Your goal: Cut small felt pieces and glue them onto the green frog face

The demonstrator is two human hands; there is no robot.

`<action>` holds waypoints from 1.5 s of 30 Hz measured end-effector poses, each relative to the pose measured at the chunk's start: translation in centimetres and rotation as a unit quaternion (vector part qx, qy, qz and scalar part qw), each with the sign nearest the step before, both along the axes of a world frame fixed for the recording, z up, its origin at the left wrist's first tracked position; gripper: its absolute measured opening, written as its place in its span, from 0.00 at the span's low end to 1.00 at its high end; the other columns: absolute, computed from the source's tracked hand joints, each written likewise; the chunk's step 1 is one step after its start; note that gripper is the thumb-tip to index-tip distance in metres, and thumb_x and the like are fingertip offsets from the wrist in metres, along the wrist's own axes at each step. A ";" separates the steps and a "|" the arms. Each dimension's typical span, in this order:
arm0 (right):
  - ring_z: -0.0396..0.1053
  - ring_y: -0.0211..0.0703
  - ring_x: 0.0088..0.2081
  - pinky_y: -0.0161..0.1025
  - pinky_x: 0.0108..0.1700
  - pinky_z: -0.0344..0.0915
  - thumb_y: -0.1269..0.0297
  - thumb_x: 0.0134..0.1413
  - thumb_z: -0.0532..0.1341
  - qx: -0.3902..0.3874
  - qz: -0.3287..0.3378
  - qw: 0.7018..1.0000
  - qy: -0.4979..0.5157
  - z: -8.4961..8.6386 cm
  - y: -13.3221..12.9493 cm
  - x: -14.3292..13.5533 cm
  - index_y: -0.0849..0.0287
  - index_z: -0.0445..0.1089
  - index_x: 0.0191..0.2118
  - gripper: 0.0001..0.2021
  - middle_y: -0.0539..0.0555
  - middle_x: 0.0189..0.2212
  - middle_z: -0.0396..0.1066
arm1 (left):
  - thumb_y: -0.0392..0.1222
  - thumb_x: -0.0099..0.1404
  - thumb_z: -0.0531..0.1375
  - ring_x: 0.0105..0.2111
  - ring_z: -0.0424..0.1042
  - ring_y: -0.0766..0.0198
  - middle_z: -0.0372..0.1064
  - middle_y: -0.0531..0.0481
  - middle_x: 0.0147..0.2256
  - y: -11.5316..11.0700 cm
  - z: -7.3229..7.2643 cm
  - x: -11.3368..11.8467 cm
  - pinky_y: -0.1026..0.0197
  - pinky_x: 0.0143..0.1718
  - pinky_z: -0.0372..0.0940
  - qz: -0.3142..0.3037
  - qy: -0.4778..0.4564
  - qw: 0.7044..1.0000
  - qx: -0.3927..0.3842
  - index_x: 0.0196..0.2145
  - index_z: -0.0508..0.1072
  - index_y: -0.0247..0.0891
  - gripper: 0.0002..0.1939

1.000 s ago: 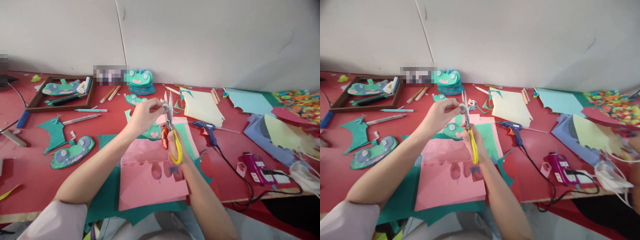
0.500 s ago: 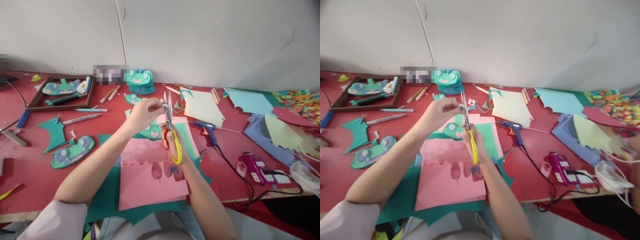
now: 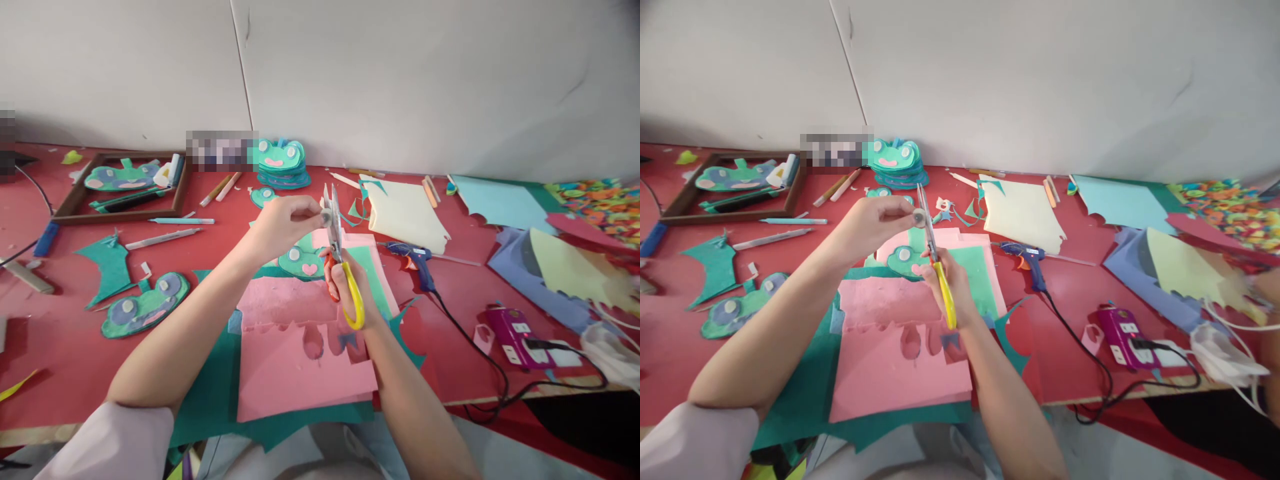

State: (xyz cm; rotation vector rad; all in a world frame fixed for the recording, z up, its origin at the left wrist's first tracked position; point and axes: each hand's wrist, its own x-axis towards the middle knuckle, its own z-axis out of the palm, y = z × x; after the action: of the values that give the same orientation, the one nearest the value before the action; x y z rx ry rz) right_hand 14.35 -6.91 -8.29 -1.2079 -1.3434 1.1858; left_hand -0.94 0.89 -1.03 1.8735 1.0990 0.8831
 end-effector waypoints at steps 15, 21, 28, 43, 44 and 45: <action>0.51 0.33 0.21 0.33 0.20 0.50 0.40 0.51 0.55 0.003 0.011 1.000 -0.009 0.0 0.0 0.1 0.56 0.63 0.40 0.23 0.46 0.23 0.53 | 0.42 0.60 0.58 0.33 0.72 0.65 0.73 0.50 0.31 0.4 0.6 -0.6 0.64 0.35 0.65 -0.021 -0.004 1.000 -0.019 0.27 0.72 0.37 0.08; 0.53 0.34 0.21 0.35 0.22 0.50 0.40 0.53 0.53 0.032 0.030 0.999 0.004 -0.2 0.1 0.0 0.54 0.61 0.43 0.23 0.47 0.25 0.55 | 0.43 0.61 0.57 0.36 0.73 0.63 0.74 0.49 0.33 0.4 0.1 -0.4 0.62 0.39 0.65 -0.028 -0.019 0.999 -0.010 0.28 0.73 0.37 0.09; 0.51 0.35 0.22 0.36 0.23 0.50 0.39 0.52 0.54 0.026 0.009 1.000 -0.002 0.3 -0.1 -0.3 0.54 0.61 0.42 0.23 0.47 0.24 0.54 | 0.44 0.60 0.57 0.31 0.70 0.65 0.71 0.51 0.30 0.2 0.1 -0.3 0.64 0.33 0.63 -0.009 0.000 1.000 -0.002 0.26 0.71 0.36 0.10; 0.52 0.31 0.19 0.34 0.23 0.52 0.41 0.55 0.53 0.028 0.026 0.999 0.003 -0.1 0.0 0.0 0.57 0.61 0.43 0.23 0.46 0.24 0.56 | 0.46 0.60 0.57 0.26 0.64 0.69 0.67 0.52 0.27 0.3 0.1 -0.3 0.67 0.27 0.58 -0.017 0.018 1.000 0.014 0.27 0.72 0.35 0.11; 0.52 0.31 0.19 0.34 0.23 0.52 0.41 0.55 0.53 0.024 0.027 0.999 0.008 -0.2 0.0 0.0 0.57 0.62 0.43 0.23 0.46 0.24 0.56 | 0.45 0.60 0.57 0.26 0.64 0.69 0.66 0.52 0.27 0.3 0.2 -0.4 0.67 0.27 0.57 -0.017 0.019 1.000 0.014 0.26 0.72 0.35 0.11; 0.52 0.30 0.19 0.34 0.23 0.52 0.41 0.55 0.53 0.021 0.029 0.999 0.013 -0.2 0.0 0.1 0.57 0.62 0.44 0.23 0.45 0.24 0.55 | 0.45 0.60 0.57 0.26 0.64 0.69 0.66 0.52 0.26 0.3 0.3 -0.4 0.67 0.27 0.57 -0.017 0.019 1.000 0.013 0.26 0.72 0.35 0.11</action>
State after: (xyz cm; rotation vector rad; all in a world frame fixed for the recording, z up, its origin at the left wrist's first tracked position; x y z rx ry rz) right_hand 14.41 -6.87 -8.50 -1.1272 -1.3858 1.2028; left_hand -1.35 1.18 -0.78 1.9312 1.0796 0.8489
